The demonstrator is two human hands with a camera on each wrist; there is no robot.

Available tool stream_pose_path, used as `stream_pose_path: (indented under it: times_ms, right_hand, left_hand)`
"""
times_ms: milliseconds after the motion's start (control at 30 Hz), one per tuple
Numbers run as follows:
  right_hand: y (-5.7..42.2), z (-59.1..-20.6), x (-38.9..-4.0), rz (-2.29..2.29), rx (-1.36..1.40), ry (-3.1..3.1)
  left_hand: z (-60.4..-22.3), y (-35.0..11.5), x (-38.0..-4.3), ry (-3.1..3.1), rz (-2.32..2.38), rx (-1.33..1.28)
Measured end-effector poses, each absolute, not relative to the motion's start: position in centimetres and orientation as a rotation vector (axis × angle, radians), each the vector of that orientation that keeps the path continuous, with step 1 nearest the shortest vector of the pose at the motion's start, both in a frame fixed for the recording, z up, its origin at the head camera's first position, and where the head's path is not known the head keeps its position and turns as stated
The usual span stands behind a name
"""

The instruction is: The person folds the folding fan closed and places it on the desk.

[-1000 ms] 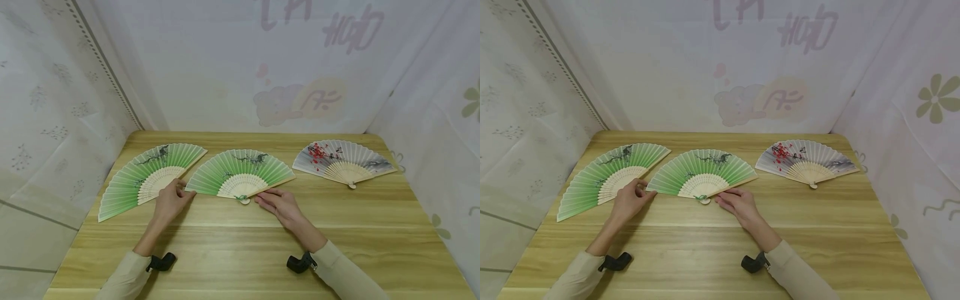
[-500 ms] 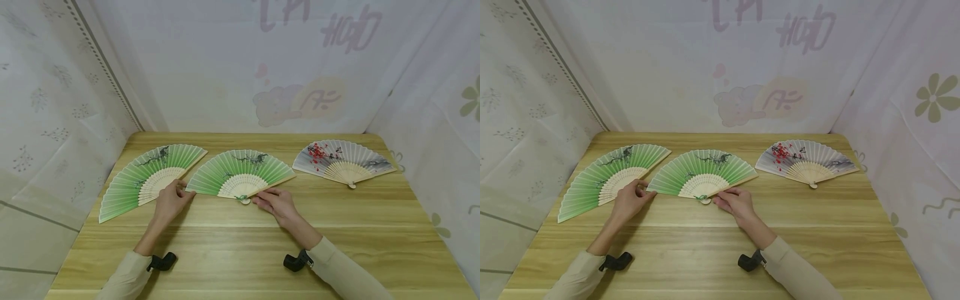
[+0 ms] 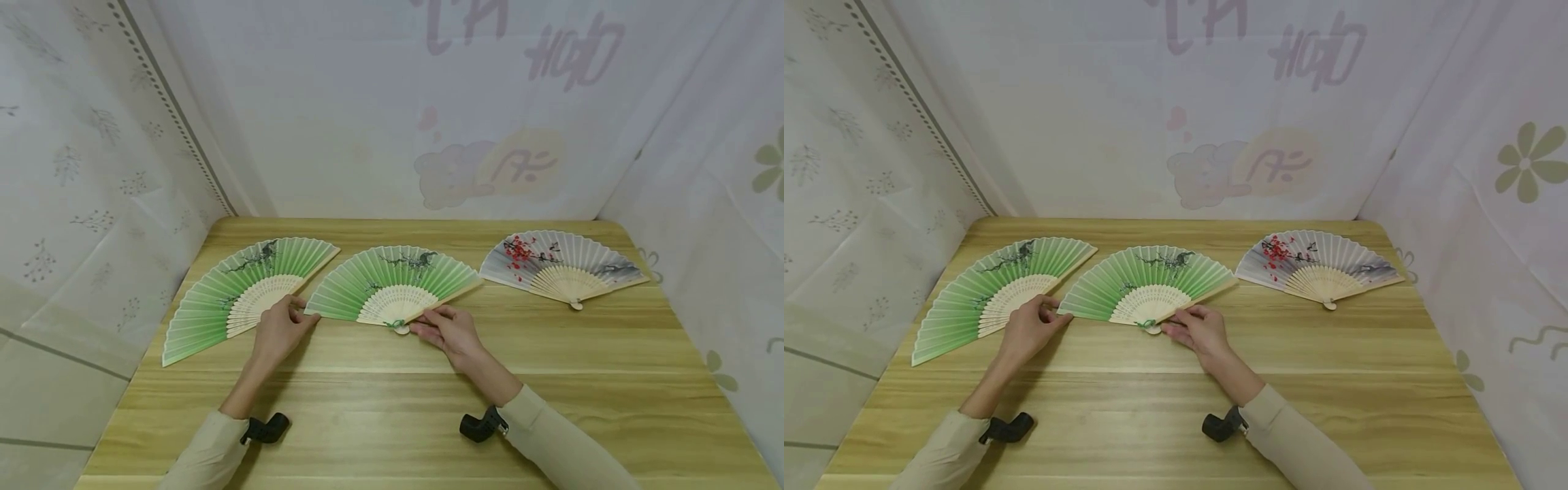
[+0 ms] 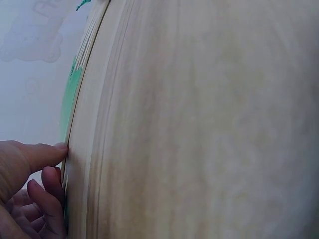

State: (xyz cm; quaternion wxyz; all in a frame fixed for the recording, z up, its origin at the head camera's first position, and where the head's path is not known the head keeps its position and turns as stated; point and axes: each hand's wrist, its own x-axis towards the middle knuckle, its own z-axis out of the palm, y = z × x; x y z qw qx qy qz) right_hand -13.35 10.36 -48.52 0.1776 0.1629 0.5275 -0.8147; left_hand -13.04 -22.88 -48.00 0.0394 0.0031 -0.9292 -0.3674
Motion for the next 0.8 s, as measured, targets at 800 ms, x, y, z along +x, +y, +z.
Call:
stream_pose_path:
  times_ms: [800]
  right_hand:
    - [10.68, -47.93, -13.81, -2.334, 0.468, 1.433]
  left_hand:
    - [-47.97, -22.82, -12.84, -2.876, -1.049, -0.008]
